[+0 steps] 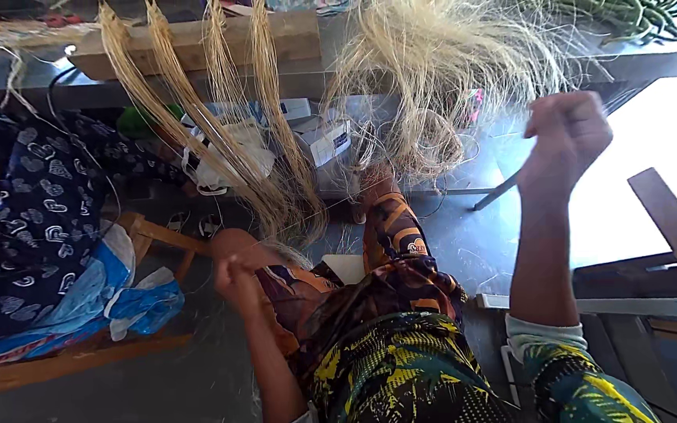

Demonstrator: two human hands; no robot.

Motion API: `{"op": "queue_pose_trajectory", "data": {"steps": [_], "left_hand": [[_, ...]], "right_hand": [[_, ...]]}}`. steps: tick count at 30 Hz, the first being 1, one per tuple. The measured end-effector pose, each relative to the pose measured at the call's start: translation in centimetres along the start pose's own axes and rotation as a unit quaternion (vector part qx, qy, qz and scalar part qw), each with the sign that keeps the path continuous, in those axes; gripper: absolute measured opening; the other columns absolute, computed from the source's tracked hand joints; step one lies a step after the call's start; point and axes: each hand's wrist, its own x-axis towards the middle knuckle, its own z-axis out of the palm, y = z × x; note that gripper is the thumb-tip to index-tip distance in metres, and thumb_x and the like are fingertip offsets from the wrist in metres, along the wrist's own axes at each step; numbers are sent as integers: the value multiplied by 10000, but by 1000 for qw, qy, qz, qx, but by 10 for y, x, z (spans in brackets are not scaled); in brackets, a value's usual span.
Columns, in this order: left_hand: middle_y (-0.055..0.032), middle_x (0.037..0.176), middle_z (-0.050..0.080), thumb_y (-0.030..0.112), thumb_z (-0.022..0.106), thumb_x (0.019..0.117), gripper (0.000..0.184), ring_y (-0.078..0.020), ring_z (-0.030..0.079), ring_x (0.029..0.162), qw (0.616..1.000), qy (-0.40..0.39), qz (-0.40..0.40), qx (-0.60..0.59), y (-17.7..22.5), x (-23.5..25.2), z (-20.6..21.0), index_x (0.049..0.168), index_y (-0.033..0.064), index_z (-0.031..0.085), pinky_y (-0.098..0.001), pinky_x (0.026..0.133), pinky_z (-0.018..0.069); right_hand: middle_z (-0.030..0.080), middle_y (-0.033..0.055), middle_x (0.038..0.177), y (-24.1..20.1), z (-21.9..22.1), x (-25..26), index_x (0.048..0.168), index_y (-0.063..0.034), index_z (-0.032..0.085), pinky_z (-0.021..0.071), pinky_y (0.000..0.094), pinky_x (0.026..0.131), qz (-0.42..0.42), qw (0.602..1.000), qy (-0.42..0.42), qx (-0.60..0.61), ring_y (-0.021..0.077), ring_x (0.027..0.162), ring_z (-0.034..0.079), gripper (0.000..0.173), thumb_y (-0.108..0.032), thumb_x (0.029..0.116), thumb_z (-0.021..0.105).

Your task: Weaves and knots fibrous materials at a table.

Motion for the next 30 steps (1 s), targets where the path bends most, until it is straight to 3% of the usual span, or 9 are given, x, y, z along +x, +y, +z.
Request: {"op": "queue_pose_trajectory", "data": {"steps": [7,10,12,15,16,19,22,27,30], "left_hand": [[-209,1140,597,118,404,1077,348,-184,587,998,948,297,-103,37,-41,10,-37,1269,-138,541,-293,922,477],[-352,1477,420,306,402,1084,560,-429,483,1320,912,384,-92,113,-22,8,-47,1458,-110,418,-469,1057,437],[-345,1526,349,296,351,1100,582,-421,427,1368,908,405,-23,106,16,-1,-51,1511,-115,332,-435,1088,416],[-313,1422,451,171,372,1101,486,-265,447,1326,929,285,228,-60,72,-32,-31,1393,-217,378,-331,1115,365],[-204,1371,523,201,405,1102,443,-165,482,1297,936,192,273,-110,88,-44,-19,1335,-172,458,-307,1093,390],[48,1293,643,397,441,1088,411,-27,564,1220,953,-115,232,-155,144,-95,34,1260,80,639,-300,1048,455],[-90,1265,655,298,476,1075,422,-113,597,1206,883,-369,178,-230,176,-129,79,1289,-41,609,-343,1054,486],[43,807,640,90,516,1030,151,-16,609,724,878,-396,90,-254,174,-115,83,1018,39,657,-216,707,538],[58,798,620,85,556,1008,116,-4,575,678,893,-361,107,-248,165,-106,80,951,90,657,-182,647,514]], "right_hand": [[566,-113,751,6,-65,3,946,-155,587,486,197,650,71,978,192,31,9,649,549,125,-154,1046,513],[585,-129,765,-2,-68,-4,960,-150,606,514,194,666,67,986,154,7,-2,661,572,111,-131,1031,524],[614,-147,805,-8,-69,-13,993,-155,640,525,187,686,34,998,43,-7,-19,686,583,105,-140,1024,541],[660,-139,923,-33,-51,-30,1026,-141,673,544,179,725,-7,985,-171,-30,-48,767,602,92,-174,1007,588],[675,-114,936,-43,-38,-37,1009,-115,687,560,191,735,-20,974,-226,-22,-41,782,616,98,-173,993,610],[703,-79,904,-61,5,-65,950,-117,729,587,236,803,-68,941,-331,26,-4,842,657,97,-198,955,674],[718,-60,891,-69,35,-86,947,-105,756,497,255,930,-111,920,-369,67,23,930,633,115,-177,976,672],[703,-50,872,-63,50,-93,926,-93,757,486,248,898,-118,927,-346,78,30,906,618,72,-125,924,692],[703,-42,863,-57,51,-94,902,-87,755,482,264,889,-113,928,-346,74,43,895,621,58,-112,901,702]]}}
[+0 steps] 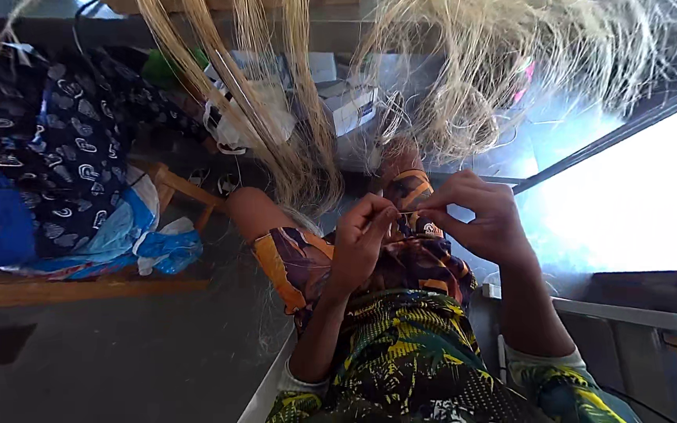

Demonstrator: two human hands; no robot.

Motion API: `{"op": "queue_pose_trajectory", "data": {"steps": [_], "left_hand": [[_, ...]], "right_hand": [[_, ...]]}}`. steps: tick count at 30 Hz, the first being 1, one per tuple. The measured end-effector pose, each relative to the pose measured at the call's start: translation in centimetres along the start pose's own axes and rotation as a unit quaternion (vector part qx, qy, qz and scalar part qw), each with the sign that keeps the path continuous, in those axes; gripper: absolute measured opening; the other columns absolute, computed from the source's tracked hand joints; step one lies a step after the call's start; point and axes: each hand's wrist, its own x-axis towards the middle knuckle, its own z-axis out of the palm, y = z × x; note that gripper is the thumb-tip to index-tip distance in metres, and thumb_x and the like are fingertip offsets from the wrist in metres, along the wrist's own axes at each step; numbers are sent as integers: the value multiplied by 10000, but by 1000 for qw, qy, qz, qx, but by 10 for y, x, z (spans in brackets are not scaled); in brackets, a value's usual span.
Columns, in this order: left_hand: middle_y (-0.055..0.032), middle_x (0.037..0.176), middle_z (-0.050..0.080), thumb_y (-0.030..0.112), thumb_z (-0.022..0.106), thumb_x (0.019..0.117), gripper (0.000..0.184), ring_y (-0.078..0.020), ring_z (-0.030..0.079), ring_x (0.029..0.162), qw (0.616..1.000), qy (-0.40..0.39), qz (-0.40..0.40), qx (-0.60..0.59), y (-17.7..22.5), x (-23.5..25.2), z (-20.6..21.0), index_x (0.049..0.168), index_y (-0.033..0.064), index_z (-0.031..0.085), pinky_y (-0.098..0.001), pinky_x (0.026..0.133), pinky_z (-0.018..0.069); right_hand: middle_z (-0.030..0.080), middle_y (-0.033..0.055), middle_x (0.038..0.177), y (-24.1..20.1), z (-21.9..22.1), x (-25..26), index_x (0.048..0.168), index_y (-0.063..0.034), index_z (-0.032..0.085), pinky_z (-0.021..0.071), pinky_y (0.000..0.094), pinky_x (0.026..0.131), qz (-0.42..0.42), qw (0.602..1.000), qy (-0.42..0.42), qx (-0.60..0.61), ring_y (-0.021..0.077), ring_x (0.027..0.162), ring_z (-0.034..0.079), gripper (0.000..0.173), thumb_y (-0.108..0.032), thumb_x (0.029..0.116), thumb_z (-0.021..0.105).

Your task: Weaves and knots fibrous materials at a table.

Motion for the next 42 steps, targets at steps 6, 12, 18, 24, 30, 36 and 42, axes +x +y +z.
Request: {"op": "queue_pose_trajectory", "data": {"steps": [6,12,18,24,30,36,42], "left_hand": [[32,871,645,102,524,1027,140,-56,624,779,999,4,13,38,-4,-7,-15,1007,87,662,-248,748,560],[58,821,653,79,530,1026,137,-42,638,768,999,31,12,39,-5,-7,-13,981,92,658,-234,767,565],[53,818,657,67,543,1021,131,-36,634,762,999,31,14,33,-4,-6,-9,967,79,661,-219,763,552],[58,842,663,72,521,1030,142,-40,641,782,999,19,10,37,-5,-8,-15,982,85,655,-233,778,560],[21,899,726,37,546,1015,149,-70,696,851,999,-6,25,38,-3,-9,-26,1032,42,694,-260,834,590],[22,976,727,56,625,981,130,-78,692,919,999,-22,38,32,-3,-11,-30,1009,70,751,-269,869,585],[4,912,740,-20,695,899,116,-70,700,823,999,40,24,10,-3,-9,-12,1000,23,733,-247,792,600]], "right_hand": [[691,-24,868,9,2,-1,897,-69,718,511,273,879,28,998,48,-6,47,873,626,65,-116,889,673],[685,37,1057,8,10,4,1121,-35,697,546,350,905,-18,999,13,47,108,978,638,242,-168,919,694],[710,25,868,-1,20,16,957,-58,761,470,372,919,-88,993,-43,-60,124,861,649,123,-74,955,640],[700,47,881,5,16,16,967,-27,723,513,373,925,-73,992,-8,-105,159,893,667,132,-81,985,604],[723,64,970,11,11,3,1007,8,748,591,233,847,-16,1000,19,12,83,927,694,115,-12,952,649],[721,65,947,11,19,-8,990,18,752,595,215,803,2,998,46,39,69,888,693,105,1,927,670],[703,37,876,2,48,-13,984,12,737,591,223,729,69,987,77,120,53,785,668,96,-19,925,668]]}}
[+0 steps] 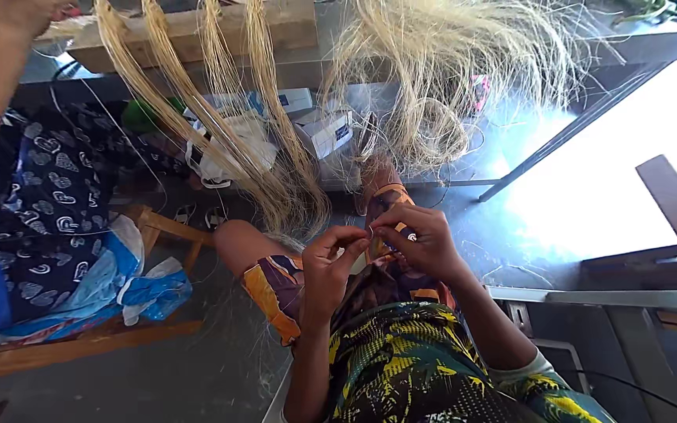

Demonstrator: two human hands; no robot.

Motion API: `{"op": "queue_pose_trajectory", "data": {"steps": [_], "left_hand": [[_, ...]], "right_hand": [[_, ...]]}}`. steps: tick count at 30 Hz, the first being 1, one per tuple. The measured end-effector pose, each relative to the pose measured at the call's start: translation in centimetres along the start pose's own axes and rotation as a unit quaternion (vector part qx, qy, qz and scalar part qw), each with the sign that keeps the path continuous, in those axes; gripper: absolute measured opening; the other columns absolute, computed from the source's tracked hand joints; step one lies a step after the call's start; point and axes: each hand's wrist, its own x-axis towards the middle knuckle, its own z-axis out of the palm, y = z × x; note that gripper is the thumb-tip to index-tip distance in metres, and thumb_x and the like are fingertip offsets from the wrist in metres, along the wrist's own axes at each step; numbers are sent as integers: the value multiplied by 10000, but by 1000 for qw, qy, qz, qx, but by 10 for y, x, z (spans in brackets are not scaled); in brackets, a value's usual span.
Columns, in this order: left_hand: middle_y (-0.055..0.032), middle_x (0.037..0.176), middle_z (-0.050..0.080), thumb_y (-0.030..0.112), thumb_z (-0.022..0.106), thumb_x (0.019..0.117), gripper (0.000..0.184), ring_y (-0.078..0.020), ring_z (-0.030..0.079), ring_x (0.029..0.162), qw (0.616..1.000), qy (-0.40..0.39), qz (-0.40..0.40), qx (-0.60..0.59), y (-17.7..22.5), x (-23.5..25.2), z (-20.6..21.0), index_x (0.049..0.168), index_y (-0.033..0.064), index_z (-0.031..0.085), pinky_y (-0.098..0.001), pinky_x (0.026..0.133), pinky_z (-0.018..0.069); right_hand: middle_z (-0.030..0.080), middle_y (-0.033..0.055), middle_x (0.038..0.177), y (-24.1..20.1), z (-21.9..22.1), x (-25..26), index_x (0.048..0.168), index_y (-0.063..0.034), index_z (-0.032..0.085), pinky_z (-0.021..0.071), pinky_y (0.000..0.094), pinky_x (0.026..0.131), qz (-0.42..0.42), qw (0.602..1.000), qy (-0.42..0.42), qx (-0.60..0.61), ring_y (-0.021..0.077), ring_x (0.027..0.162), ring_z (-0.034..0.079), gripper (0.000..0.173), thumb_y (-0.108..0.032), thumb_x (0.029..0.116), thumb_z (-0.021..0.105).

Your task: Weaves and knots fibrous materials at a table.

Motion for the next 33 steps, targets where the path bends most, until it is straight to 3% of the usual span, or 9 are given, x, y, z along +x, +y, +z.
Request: {"op": "queue_pose_trajectory", "data": {"steps": [6,15,20,26,33], "left_hand": [[3,908,729,-15,692,906,169,-68,692,821,999,40,20,23,-4,0,6,1073,0,711,-252,797,596],[11,882,684,-18,670,899,75,-58,650,823,994,60,69,67,-11,1,11,938,28,714,-231,800,567],[15,877,665,-2,638,921,68,-69,649,839,997,43,41,48,-12,1,12,936,41,688,-251,809,570],[22,863,675,28,612,942,78,-62,650,813,999,27,21,28,-13,2,9,930,47,687,-247,786,564],[25,848,686,31,598,952,87,-61,662,808,999,30,-9,13,-14,2,10,930,50,680,-243,792,566]], "right_hand": [[718,41,889,-2,10,-1,980,18,735,593,226,762,12,999,-2,45,51,801,678,88,-15,938,666],[727,39,873,-2,12,-4,1010,24,697,598,224,720,54,995,1,79,51,752,684,83,-4,937,670],[728,31,873,0,7,-5,1069,5,678,603,240,723,74,995,-7,71,64,770,695,129,-46,951,667],[721,42,965,5,-4,-5,1081,-6,688,613,298,821,50,998,0,38,93,868,701,148,-74,985,598],[686,30,967,3,-10,4,1043,-16,707,587,259,802,22,999,-38,-10,75,888,661,132,-71,956,626]]}}
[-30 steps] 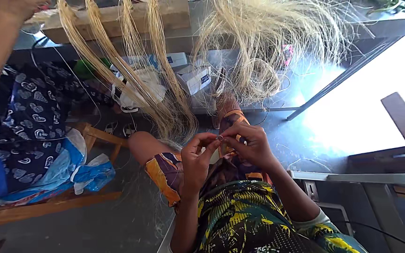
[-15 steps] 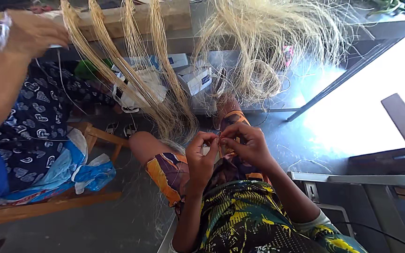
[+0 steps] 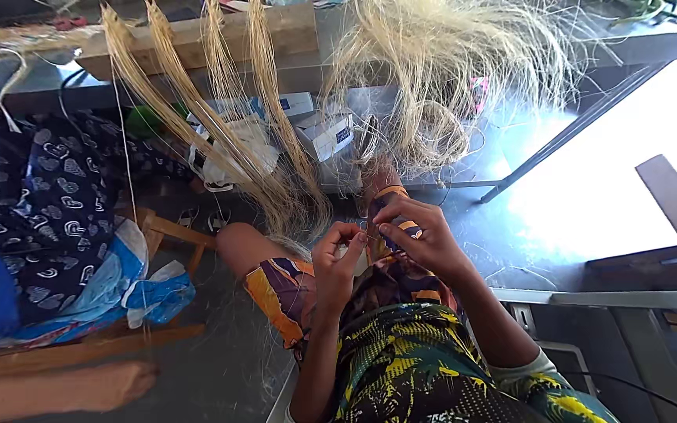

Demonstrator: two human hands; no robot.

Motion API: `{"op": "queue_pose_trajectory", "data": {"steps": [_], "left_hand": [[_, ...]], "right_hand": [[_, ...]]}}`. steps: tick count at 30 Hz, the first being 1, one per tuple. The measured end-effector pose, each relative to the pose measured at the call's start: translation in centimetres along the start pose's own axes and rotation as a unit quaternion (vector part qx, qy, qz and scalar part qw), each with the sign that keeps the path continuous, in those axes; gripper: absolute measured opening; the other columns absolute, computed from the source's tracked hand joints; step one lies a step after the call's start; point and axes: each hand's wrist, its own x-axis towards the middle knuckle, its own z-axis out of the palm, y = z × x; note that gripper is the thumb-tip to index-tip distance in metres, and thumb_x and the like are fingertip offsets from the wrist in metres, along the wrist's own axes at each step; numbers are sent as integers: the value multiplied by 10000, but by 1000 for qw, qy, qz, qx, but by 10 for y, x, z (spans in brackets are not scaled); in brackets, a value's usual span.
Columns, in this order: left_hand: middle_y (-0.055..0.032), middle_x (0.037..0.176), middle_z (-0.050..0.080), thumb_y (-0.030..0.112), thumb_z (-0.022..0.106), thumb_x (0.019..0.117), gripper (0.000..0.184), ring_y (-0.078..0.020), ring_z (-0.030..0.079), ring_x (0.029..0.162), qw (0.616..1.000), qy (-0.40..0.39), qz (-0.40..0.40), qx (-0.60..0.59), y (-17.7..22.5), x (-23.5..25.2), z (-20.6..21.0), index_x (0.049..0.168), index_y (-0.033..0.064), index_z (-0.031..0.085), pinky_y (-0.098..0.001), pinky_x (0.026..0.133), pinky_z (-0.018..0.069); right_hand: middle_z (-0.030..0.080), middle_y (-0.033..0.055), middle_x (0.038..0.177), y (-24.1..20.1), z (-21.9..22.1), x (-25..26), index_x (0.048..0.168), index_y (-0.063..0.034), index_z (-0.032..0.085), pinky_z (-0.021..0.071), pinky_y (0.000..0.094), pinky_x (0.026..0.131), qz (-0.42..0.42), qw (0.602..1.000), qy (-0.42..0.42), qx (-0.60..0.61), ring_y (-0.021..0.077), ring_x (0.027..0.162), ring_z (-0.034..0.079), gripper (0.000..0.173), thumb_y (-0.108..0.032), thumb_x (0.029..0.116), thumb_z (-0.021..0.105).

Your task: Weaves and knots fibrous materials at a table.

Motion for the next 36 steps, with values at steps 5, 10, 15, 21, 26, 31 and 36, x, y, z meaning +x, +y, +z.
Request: {"op": "queue_pose_trajectory", "data": {"steps": [5,10,15,21,26,31,36], "left_hand": [[15,908,683,41,609,944,98,-78,643,859,998,31,-21,-54,-3,1,1,945,71,702,-262,818,546],[-36,1076,678,27,651,912,99,-101,652,987,984,37,-82,-152,-2,-2,8,889,62,740,-253,850,569],[3,1055,692,27,628,914,134,-82,655,980,985,60,-67,-146,2,0,1,882,100,735,-254,879,562],[30,957,655,31,586,927,109,-70,629,906,998,39,-45,-25,-12,4,-10,923,96,673,-256,838,536],[32,932,640,80,595,922,61,-56,607,922,994,-23,-27,100,-14,5,-20,923,85,656,-255,845,499],[64,897,658,48,513,940,149,-35,635,882,998,-26,-50,-1,-7,3,-23,915,103,648,-234,823,535],[48,909,683,40,527,962,153,-50,654,896,997,-8,-64,-47,-8,3,-19,936,89,670,-238,846,546]], "right_hand": [[697,53,977,13,14,-12,1051,6,689,571,275,838,51,997,-29,45,75,900,662,157,-103,987,595],[678,38,1013,22,51,-18,1061,43,708,564,268,900,91,969,8,230,60,956,649,186,-112,973,653],[671,-2,957,20,45,-10,962,-11,694,565,244,838,90,964,-3,251,45,903,645,136,-94,1009,598],[656,3,779,15,29,-2,1025,5,671,502,163,606,107,988,-3,116,10,646,587,122,-72,1021,577],[681,25,856,14,15,4,1021,-2,696,528,167,655,42,999,-20,6,16,702,606,107,-69,1001,616],[673,31,872,28,0,0,990,-3,713,517,159,650,6,998,20,-54,12,713,596,102,-57,980,627],[698,43,848,37,24,-16,1114,30,681,547,190,653,43,995,92,3,28,699,630,165,-43,998,588]]}}
